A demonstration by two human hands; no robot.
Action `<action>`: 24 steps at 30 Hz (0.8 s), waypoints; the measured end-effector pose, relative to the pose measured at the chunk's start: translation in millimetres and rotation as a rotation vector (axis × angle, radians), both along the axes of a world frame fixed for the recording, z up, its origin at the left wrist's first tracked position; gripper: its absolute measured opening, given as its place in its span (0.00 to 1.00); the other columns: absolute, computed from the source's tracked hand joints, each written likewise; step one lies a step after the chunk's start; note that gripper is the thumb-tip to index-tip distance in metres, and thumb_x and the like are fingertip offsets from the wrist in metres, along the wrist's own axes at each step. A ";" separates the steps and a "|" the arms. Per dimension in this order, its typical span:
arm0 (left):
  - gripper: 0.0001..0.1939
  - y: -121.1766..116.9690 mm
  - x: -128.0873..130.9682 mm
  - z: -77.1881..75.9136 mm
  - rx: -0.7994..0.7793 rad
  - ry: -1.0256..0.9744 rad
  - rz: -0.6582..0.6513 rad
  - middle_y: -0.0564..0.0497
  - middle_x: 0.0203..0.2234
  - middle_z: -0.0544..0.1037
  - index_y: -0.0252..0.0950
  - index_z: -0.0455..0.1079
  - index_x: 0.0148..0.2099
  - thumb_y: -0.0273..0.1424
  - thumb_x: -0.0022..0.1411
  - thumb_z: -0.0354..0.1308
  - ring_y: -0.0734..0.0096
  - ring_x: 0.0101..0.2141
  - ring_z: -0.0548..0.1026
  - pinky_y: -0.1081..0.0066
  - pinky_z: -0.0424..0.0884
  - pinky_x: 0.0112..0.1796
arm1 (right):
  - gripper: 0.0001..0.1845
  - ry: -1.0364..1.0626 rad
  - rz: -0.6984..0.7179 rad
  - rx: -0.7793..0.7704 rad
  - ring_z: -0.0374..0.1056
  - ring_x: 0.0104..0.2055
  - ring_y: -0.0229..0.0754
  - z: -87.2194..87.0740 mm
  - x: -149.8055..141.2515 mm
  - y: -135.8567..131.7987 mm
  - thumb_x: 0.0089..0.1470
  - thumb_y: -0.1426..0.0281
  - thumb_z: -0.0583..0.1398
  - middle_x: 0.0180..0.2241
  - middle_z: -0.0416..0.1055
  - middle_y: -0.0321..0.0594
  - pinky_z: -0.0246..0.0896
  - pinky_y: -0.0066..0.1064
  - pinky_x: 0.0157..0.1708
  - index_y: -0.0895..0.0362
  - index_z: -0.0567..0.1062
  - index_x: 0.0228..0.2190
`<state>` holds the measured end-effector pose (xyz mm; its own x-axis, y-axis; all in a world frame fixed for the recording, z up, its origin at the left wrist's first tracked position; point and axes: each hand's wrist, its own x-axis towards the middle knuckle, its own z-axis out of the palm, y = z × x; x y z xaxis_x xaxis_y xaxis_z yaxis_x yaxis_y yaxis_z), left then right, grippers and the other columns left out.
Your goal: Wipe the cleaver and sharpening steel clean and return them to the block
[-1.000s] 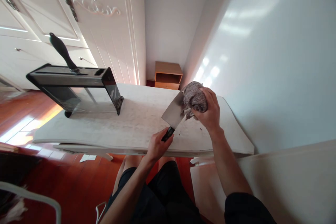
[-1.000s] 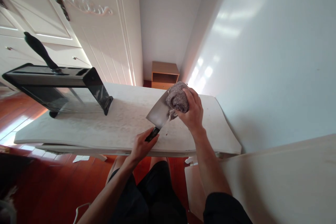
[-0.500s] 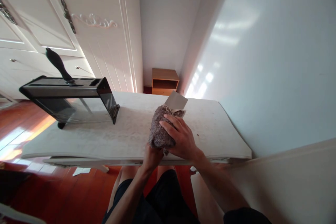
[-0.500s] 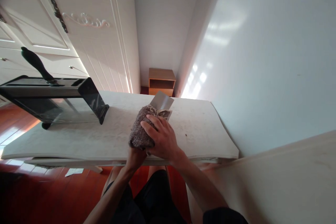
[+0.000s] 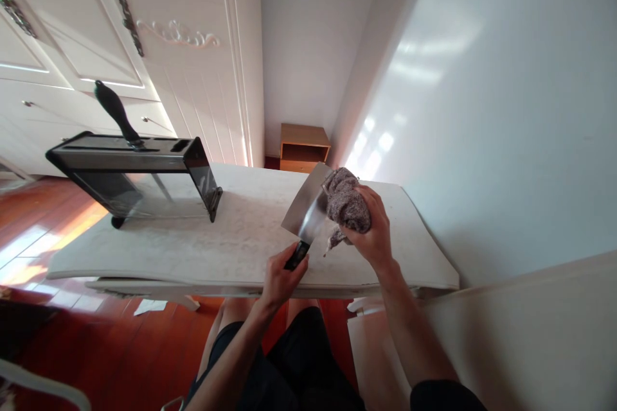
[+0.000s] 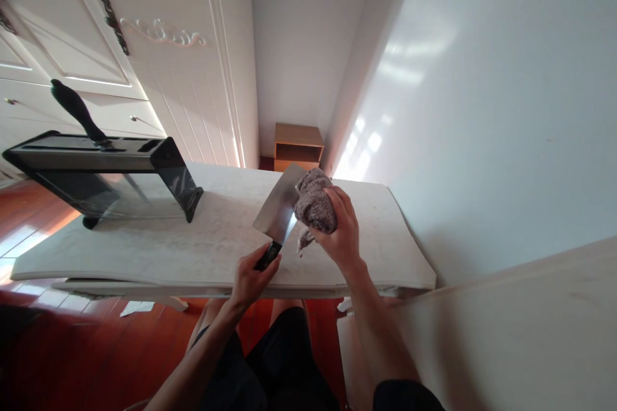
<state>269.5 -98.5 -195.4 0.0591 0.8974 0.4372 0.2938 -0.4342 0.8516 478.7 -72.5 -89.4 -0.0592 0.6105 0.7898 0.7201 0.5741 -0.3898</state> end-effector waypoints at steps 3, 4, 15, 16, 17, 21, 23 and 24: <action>0.18 1.8 -1.0 -0.8 -0.078 -0.008 -0.021 0.49 0.29 0.78 0.26 0.78 0.44 0.36 0.61 0.60 0.75 0.27 0.74 0.79 0.69 0.33 | 0.39 0.030 0.049 -0.062 0.59 0.63 0.53 -21.9 -10.3 -17.1 0.46 0.74 0.68 0.60 0.62 0.49 0.58 0.48 0.63 0.52 0.64 0.59; 0.19 2.7 -1.7 -1.0 -0.111 -0.015 -0.030 0.48 0.30 0.79 0.25 0.78 0.45 0.37 0.61 0.59 0.73 0.29 0.74 0.78 0.70 0.34 | 0.41 0.026 0.069 -0.090 0.59 0.64 0.53 -28.5 -16.1 -23.5 0.45 0.75 0.68 0.60 0.61 0.50 0.57 0.47 0.63 0.52 0.64 0.60; 0.21 8.0 -8.2 7.9 -0.371 -0.158 -0.169 0.52 0.23 0.71 0.27 0.76 0.45 0.40 0.59 0.59 0.75 0.25 0.67 0.77 0.64 0.27 | 0.40 0.279 0.305 -0.214 0.60 0.63 0.51 -42.3 -27.7 -26.7 0.43 0.75 0.69 0.59 0.63 0.47 0.54 0.44 0.65 0.53 0.67 0.59; 0.21 7.8 -8.3 8.5 -0.394 -0.159 -0.184 0.53 0.20 0.67 0.27 0.76 0.44 0.41 0.59 0.59 0.77 0.22 0.64 0.77 0.61 0.25 | 0.40 0.351 0.285 -0.222 0.61 0.62 0.51 -42.0 -23.0 -20.7 0.43 0.74 0.69 0.59 0.65 0.47 0.55 0.44 0.65 0.54 0.67 0.58; 0.21 7.6 -8.4 9.0 -0.416 -0.164 -0.201 0.55 0.18 0.65 0.28 0.75 0.44 0.42 0.59 0.59 0.78 0.20 0.62 0.77 0.59 0.22 | 0.40 0.432 0.256 -0.234 0.63 0.61 0.51 -42.0 -18.9 -14.5 0.43 0.73 0.70 0.58 0.66 0.47 0.56 0.45 0.64 0.54 0.68 0.58; 0.22 6.5 -9.2 10.9 -0.527 -0.223 -0.273 0.57 0.15 0.61 0.30 0.71 0.42 0.45 0.59 0.59 0.78 0.14 0.58 0.76 0.56 0.17 | 0.40 0.782 0.162 -0.275 0.69 0.54 0.50 -45.0 -12.2 5.8 0.38 0.69 0.74 0.53 0.71 0.46 0.62 0.47 0.59 0.57 0.70 0.55; 0.23 5.8 -9.4 11.4 -0.566 -0.256 -0.303 0.58 0.14 0.62 0.30 0.69 0.43 0.46 0.58 0.59 0.77 0.13 0.57 0.75 0.56 0.15 | 0.37 0.882 0.164 -0.289 0.70 0.52 0.51 -48.6 -15.5 10.3 0.38 0.67 0.74 0.50 0.73 0.47 0.64 0.49 0.57 0.59 0.71 0.51; 0.23 5.4 -9.4 11.5 -0.574 -0.270 -0.311 0.58 0.14 0.62 0.30 0.68 0.44 0.47 0.58 0.59 0.77 0.12 0.57 0.75 0.56 0.15 | 0.36 0.898 0.171 -0.296 0.71 0.52 0.52 -51.1 -18.6 10.5 0.38 0.66 0.74 0.49 0.73 0.48 0.64 0.50 0.57 0.60 0.72 0.49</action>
<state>260.1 -93.2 -183.9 0.3065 0.9497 -0.0643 -0.0250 0.0756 0.9968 460.1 -62.0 -140.6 0.3867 0.8314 0.3990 -0.0023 0.4335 -0.9012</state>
